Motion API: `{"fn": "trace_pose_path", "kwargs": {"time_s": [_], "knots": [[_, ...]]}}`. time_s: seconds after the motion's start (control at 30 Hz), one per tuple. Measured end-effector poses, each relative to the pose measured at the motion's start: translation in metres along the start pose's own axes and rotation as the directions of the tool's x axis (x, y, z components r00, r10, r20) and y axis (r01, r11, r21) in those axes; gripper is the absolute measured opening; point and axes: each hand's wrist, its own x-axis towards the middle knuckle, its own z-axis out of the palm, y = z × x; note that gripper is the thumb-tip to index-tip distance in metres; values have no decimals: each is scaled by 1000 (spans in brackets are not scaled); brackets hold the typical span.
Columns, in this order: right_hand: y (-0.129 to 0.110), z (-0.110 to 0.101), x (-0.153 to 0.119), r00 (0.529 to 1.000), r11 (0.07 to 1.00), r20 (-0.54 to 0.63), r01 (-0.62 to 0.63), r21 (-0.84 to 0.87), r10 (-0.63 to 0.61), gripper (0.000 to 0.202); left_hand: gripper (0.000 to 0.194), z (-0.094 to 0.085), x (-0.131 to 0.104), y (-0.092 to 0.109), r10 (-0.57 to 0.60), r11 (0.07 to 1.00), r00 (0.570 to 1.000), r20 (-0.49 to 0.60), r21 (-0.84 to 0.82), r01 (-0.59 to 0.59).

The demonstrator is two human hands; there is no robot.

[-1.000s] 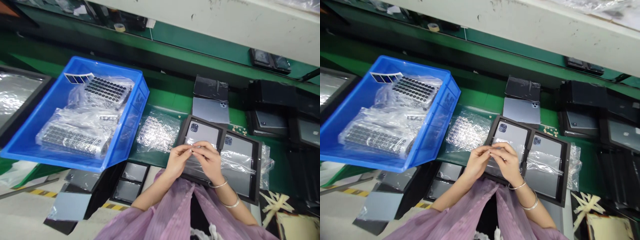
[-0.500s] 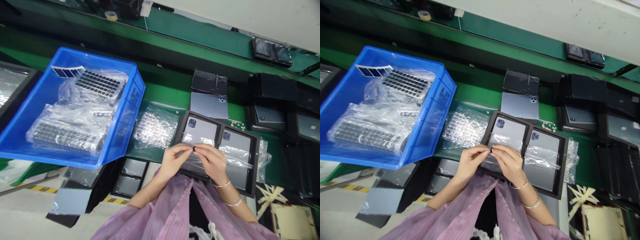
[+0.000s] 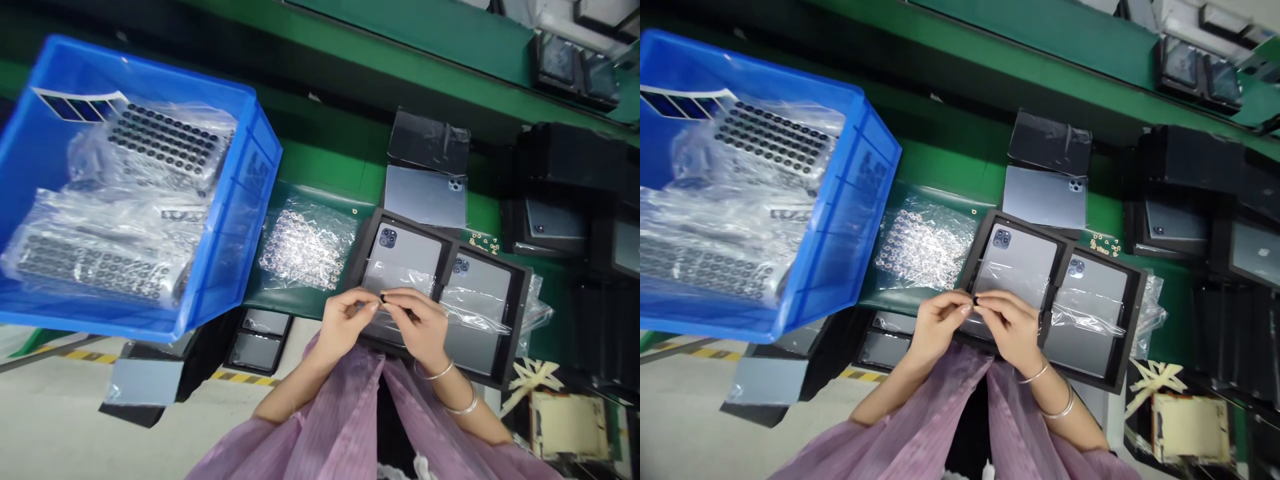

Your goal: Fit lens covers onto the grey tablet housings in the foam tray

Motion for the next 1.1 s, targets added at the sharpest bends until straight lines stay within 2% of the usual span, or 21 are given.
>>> {"fn": "trace_pose_path", "kwargs": {"time_s": [0.13, 0.2, 0.27, 0.37, 0.43, 0.5, 0.57, 0.7, 0.93, 1.1], "knots": [[14, 9, 7, 992, 994, -62, -109, -2, 109, 8, 10, -1, 7, -16, -69, 997, 994, -81, 28, 72], [31, 9, 16, 990, 992, -118, -93, -83, 83, 9, 10, -3, 11, -25, -28, 991, 994, -107, 125, 42], [52, 7, 27, 991, 975, -136, -19, -223, -11, 10, 11, -5, 13, -33, 79, 959, 992, -95, 280, -49], [86, 6, 44, 984, 874, -2, 158, -460, -179, 15, 13, -7, 13, -46, 282, 854, 959, 3, 455, -253], [105, 7, 51, 965, 783, 110, 257, -567, -237, 16, 17, -7, 12, -54, 396, 781, 916, 65, 501, -374], [118, 11, 53, 948, 705, 191, 318, -634, -256, 16, 22, -7, 12, -59, 464, 728, 881, 99, 524, -442], [124, 14, 52, 933, 654, 250, 359, -666, -258, 19, 24, -7, 11, -62, 488, 709, 867, 103, 532, -463], [125, 19, 48, 917, 604, 313, 399, -690, -247, 27, 24, -9, 11, -61, 462, 740, 882, 86, 512, -437], [126, 20, 49, 913, 532, 318, 407, -743, -255, 28, 20, -13, 13, -58, 441, 738, 888, 130, 512, -441], [127, 20, 47, 920, 529, 309, 391, -753, -240, 30, 18, -15, 13, -58, 441, 736, 886, 145, 506, -450]]}}
